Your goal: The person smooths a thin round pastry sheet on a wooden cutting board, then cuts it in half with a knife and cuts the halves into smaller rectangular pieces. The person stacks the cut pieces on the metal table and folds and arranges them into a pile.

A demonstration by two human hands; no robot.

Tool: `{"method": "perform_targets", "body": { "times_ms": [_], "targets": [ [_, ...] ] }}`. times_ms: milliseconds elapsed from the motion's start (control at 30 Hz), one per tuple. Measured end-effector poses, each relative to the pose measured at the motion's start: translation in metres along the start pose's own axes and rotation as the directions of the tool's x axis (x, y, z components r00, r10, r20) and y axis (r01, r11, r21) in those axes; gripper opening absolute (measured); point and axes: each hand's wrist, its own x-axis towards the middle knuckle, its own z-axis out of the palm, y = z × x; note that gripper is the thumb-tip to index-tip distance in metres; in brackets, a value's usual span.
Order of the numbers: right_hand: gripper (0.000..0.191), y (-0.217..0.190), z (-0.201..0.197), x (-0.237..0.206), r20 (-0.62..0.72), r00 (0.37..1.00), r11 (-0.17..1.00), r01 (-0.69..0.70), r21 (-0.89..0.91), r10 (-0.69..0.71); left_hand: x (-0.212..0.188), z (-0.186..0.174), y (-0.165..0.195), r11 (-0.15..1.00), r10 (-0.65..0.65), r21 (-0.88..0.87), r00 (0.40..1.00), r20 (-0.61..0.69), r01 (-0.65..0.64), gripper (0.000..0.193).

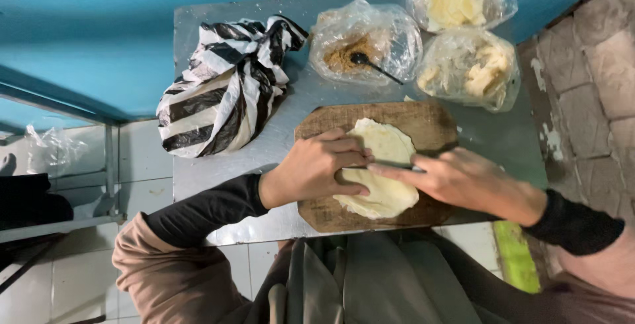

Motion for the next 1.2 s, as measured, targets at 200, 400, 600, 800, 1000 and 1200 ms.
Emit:
{"method": "perform_targets", "body": {
  "times_ms": [200, 400, 600, 800, 1000, 1200],
  "targets": [
    [0.075, 0.003, -0.001, -0.023, 0.195, 0.981, 1.000, -0.001, 0.013, -0.002, 0.000, -0.001, 0.001, 0.999, -0.044, -0.029, 0.998, 0.049, 0.045, 0.046],
    [0.078, 0.001, 0.003, -0.008, 0.105, 0.994, 1.000, -0.002, 0.012, 0.001, 0.000, -0.002, 0.002, 1.000, -0.007, -0.013, 1.000, 0.020, 0.007, 0.046],
    [0.085, 0.003, 0.005, -0.005, 0.184, 0.983, 0.996, -0.004, 0.090, -0.013, -0.001, -0.003, 0.002, 1.000, -0.009, -0.009, 1.000, 0.027, 0.009, 0.044],
    [0.099, 0.006, -0.015, -0.027, 0.360, 0.931, 0.995, -0.087, 0.054, 0.062, -0.003, -0.003, 0.002, 1.000, 0.025, 0.007, 1.000, -0.013, -0.024, 0.046],
    [0.090, 0.002, -0.014, -0.013, 0.241, 0.969, 0.987, -0.092, 0.132, 0.058, -0.001, -0.002, 0.005, 1.000, -0.014, -0.010, 0.999, 0.034, 0.014, 0.045],
    [0.092, 0.008, -0.042, -0.050, 0.616, 0.773, 0.988, -0.122, -0.091, 0.152, -0.001, 0.000, 0.006, 1.000, 0.017, 0.023, 1.000, 0.000, -0.017, 0.045]
  ]
}}
